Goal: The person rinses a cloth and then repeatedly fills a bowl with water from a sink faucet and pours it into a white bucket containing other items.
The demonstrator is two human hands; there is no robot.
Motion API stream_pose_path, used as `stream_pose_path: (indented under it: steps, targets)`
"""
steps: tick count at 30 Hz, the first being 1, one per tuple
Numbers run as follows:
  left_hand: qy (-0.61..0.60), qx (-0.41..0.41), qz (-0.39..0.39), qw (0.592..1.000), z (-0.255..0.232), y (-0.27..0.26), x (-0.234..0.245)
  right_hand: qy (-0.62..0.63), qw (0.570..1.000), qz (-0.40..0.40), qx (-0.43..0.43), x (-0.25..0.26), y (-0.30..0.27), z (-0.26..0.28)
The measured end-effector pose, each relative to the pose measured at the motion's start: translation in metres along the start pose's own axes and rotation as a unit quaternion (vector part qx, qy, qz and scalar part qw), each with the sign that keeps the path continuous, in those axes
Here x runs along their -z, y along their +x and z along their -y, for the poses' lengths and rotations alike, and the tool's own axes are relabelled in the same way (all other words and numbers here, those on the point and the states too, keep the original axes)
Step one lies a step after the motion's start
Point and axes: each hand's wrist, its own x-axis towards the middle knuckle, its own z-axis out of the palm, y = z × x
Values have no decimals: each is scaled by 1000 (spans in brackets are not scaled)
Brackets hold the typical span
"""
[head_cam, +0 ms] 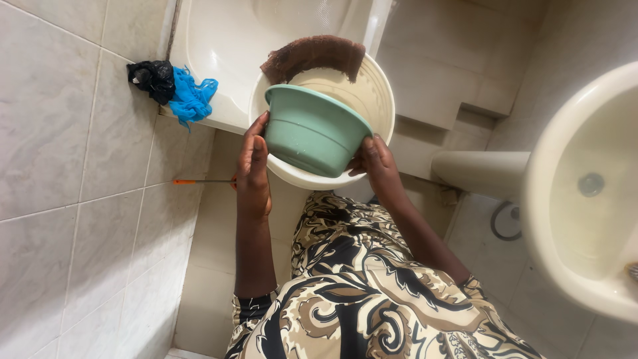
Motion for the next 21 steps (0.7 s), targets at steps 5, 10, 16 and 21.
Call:
stream_pose_path:
  steps: [5,10,16,21]
  targets:
    - [-80,-5,7,997,6,5,0,-92,993,-4,77,3,-7,3]
    - [-147,26,-6,989,20,11,-10,-135,976,15,170,13,-24,12]
    - [-166,40,28,985,23,9,-44,-278,938,-47,202,38,-39,13]
    - [-140,31,67,987,23,4,-67,-218,953,-92,187,56,-51,11]
